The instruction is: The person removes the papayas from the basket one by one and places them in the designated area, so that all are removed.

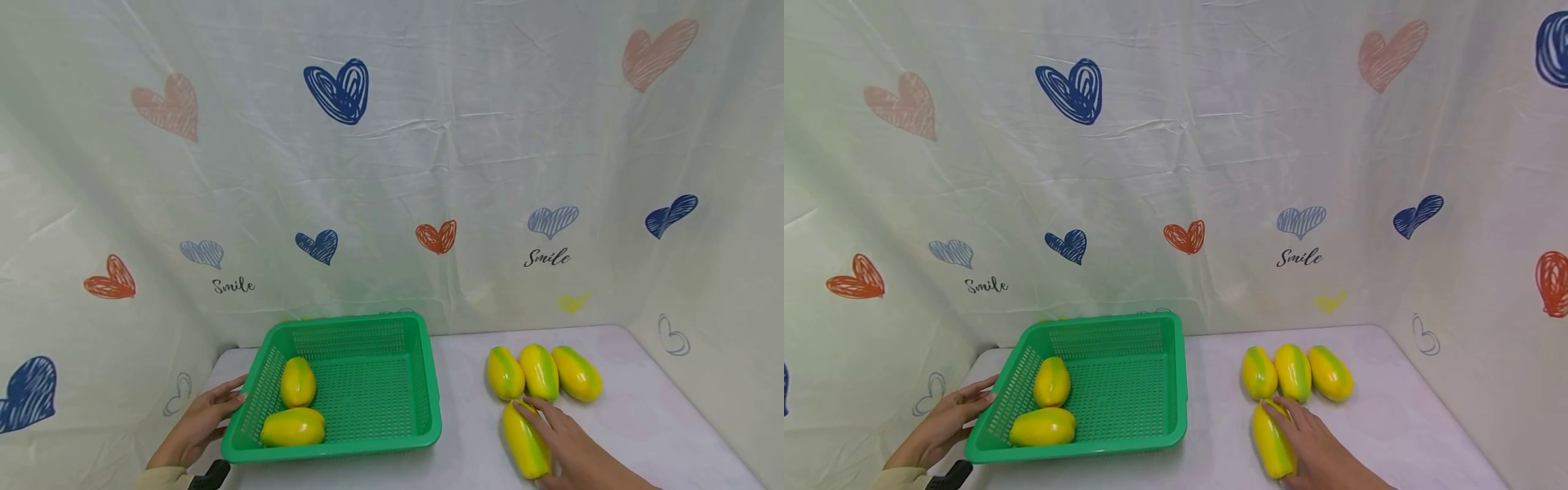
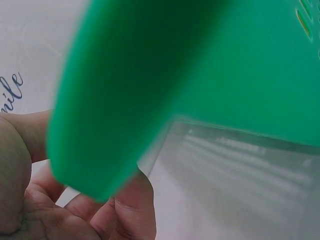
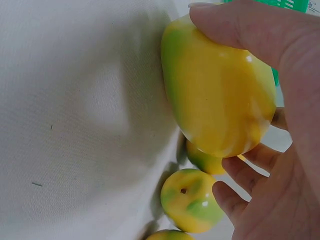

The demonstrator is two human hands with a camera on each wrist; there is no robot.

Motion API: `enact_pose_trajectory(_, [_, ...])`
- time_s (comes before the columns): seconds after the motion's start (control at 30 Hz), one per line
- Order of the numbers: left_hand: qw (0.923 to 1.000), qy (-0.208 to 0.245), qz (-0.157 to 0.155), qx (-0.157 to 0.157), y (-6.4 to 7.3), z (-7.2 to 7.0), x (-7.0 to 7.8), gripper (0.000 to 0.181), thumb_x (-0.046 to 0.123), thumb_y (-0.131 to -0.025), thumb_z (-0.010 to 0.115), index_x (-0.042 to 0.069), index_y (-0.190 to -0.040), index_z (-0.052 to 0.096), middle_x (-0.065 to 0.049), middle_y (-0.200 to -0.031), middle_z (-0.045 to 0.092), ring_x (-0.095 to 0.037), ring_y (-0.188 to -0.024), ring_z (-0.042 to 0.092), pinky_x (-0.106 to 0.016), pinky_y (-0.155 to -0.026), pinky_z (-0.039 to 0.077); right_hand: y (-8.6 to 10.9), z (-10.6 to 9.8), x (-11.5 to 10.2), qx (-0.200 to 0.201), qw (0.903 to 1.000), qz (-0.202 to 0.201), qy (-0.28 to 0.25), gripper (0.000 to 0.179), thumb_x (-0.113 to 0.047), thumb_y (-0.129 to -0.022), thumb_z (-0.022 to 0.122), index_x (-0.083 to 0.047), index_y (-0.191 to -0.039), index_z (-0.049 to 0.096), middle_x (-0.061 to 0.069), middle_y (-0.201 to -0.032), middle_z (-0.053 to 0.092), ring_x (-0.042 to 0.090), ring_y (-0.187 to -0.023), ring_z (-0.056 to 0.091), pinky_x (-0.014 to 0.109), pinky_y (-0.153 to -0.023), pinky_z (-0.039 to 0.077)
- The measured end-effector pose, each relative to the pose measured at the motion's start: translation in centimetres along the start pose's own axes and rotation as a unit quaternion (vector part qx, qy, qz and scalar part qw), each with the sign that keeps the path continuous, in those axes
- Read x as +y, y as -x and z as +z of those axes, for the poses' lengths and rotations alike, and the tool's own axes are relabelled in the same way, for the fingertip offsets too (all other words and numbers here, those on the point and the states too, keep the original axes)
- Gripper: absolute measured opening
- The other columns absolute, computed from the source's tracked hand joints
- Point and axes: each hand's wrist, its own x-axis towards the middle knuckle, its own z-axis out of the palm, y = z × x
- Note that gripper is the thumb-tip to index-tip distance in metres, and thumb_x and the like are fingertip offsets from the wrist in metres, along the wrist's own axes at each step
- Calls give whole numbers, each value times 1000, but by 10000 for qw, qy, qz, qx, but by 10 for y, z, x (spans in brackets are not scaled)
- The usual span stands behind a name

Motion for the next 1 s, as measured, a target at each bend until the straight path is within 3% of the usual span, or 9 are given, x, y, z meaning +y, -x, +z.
enact_pose_trajectory(0.2, [9999,75,119,-21,2,0,-2,67,32,-90,61,4,-143,31,-24,-129,47,-21,-91,61,-41,-73,51,0,3,2,260,9994,-199,143,108,-37,-58,84,-22,-147,24,11,-142,29,24,-117,42,50,-88,44])
enact_pose_trajectory(0.87, [9998,165,93,-42,1,0,-3,64,29,-91,59,5,-144,31,-21,-125,50,-21,-88,59,-40,-72,50,-4,4,3,-100,9999,17,-44,105,-36,-63,83,-25,-147,21,8,-147,22,23,-125,35,49,-94,40])
enact_pose_trajectory(1.0, [9998,162,76,-29,1,0,-2,64,29,-91,59,5,-144,31,-20,-123,51,-21,-88,59,-40,-71,50,-3,4,2,85,9998,-128,96,106,-41,-62,82,-25,-147,21,7,-148,21,22,-124,35,49,-93,42])
